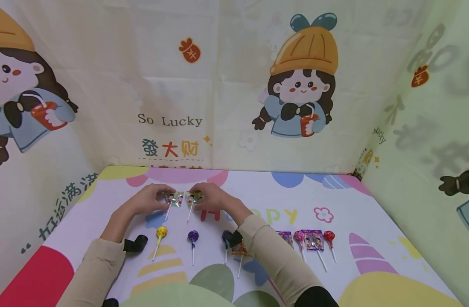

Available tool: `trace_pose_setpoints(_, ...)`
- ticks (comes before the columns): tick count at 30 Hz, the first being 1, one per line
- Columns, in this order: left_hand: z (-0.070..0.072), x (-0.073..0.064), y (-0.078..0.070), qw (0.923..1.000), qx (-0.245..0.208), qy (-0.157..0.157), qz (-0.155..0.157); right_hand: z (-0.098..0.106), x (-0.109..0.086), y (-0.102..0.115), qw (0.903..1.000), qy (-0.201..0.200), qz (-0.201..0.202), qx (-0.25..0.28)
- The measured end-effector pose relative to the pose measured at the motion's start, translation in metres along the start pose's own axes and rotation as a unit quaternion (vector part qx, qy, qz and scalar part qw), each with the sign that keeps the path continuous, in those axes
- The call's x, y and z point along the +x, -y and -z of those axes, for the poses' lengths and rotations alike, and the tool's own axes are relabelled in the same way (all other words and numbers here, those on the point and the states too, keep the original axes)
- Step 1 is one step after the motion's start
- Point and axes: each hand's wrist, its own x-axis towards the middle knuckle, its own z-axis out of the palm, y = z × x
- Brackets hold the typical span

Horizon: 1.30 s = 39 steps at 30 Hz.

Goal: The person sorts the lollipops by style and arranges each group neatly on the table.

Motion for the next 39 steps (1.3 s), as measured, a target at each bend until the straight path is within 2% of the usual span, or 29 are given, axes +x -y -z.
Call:
trace_pose_setpoints(10,-0.001,-0.001,-0.001,1.0000,0.001,-0.003,0.006,0.001,0.003,0.002,0.9995,0.020,-0.016,-0.018)
trace_pose_setpoints(20,-0.002,-0.003,-0.002,1.0000,0.001,-0.004,-0.003,-0.004,0.008,0.000,0.9995,0.015,-0.015,-0.021)
trace_pose_setpoints(25,-0.002,-0.002,-0.001,1.0000,-0.002,-0.006,0.003,-0.004,0.008,0.000,0.9997,0.011,-0.016,-0.017)
trace_pose_setpoints(33,-0.001,-0.002,0.001,1.0000,-0.006,-0.004,0.002,0.000,0.002,0.001,0.9998,-0.003,-0.008,0.019)
trace_pose_setpoints(39,0.000,-0.001,0.001,1.0000,0.001,-0.004,-0.001,0.011,-0.010,-0.001,0.9964,-0.038,0.019,0.073)
